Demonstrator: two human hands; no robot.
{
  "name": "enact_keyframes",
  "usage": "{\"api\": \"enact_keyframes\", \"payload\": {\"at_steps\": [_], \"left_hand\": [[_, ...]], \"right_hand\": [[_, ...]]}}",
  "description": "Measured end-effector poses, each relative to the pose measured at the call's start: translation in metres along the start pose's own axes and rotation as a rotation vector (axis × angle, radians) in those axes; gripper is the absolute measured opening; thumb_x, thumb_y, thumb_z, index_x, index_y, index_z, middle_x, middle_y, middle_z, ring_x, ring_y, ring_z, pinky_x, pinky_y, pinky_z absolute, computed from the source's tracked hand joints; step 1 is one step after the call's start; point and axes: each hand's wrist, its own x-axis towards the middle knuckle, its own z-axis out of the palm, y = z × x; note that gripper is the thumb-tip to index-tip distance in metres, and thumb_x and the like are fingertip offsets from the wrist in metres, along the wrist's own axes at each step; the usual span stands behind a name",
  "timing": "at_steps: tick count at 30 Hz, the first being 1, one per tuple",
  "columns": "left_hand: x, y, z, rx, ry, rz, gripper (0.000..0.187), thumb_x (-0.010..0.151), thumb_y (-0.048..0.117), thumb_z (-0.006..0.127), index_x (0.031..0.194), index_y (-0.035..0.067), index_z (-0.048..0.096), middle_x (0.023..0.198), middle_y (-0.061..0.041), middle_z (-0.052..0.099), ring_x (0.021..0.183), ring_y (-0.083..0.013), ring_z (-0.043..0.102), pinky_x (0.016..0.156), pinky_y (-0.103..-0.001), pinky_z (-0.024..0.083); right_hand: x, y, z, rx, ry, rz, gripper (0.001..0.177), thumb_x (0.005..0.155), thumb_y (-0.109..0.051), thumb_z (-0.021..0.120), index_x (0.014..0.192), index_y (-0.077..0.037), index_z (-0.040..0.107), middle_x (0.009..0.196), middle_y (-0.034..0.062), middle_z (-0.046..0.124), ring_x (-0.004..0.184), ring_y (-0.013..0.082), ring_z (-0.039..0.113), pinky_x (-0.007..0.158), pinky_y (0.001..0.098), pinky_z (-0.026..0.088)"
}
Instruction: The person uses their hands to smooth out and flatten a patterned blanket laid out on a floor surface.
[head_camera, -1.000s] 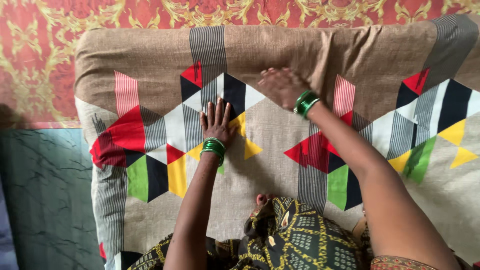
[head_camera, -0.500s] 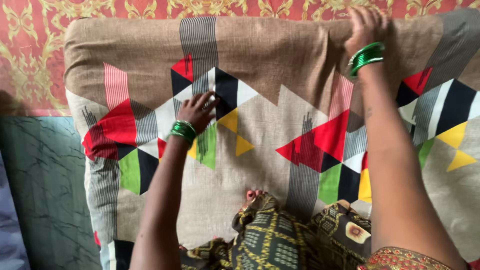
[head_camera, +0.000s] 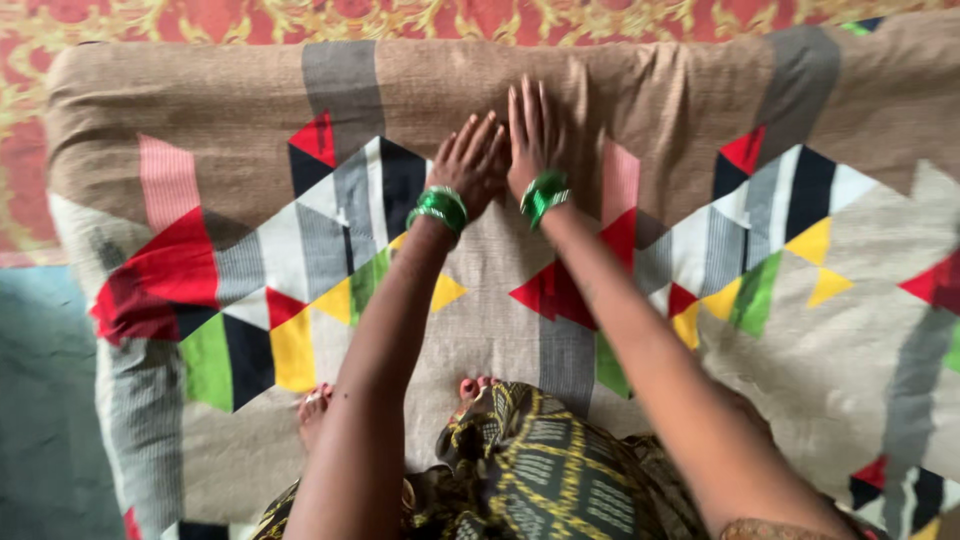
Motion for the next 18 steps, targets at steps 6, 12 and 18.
{"api": "enact_keyframes", "payload": {"at_steps": [6,12,18], "left_hand": [[-0.075,0.096,0.076,-0.220,-0.145,0.180,0.080,0.094,0.051,0.057,0.155,0.005,0.034,0.165,-0.015,0.026,0.151,-0.0306,0.025,0.123,-0.051,0.023],[-0.110,0.147,0.056,-0.245,-0.475,0.464,0.088,0.094,0.067,0.044,0.161,0.014,0.025,0.171,-0.006,0.018,0.157,-0.0232,0.015,0.127,-0.046,0.011],[-0.014,0.073,0.041,-0.012,-0.389,0.464,0.073,0.098,0.065,0.040,0.160,0.030,0.024,0.170,0.002,0.018,0.155,-0.0201,0.015,0.124,-0.052,0.007]], "right_hand": [[-0.127,0.022,-0.012,0.195,-0.109,0.346,0.078,0.105,-0.017,0.058,0.168,-0.009,0.012,0.174,0.0173,0.008,0.161,0.0377,0.010,0.130,0.0558,0.014],[-0.265,0.026,-0.057,-0.018,-0.420,0.417,0.089,0.090,-0.014,0.063,0.164,-0.003,0.015,0.173,0.0167,0.010,0.160,0.0354,0.010,0.128,0.0542,0.009],[-0.264,0.021,-0.061,-0.047,-0.468,0.545,0.101,0.072,-0.011,0.065,0.162,-0.004,0.021,0.172,0.0137,0.017,0.160,0.0319,0.014,0.128,0.0508,0.010]]}}
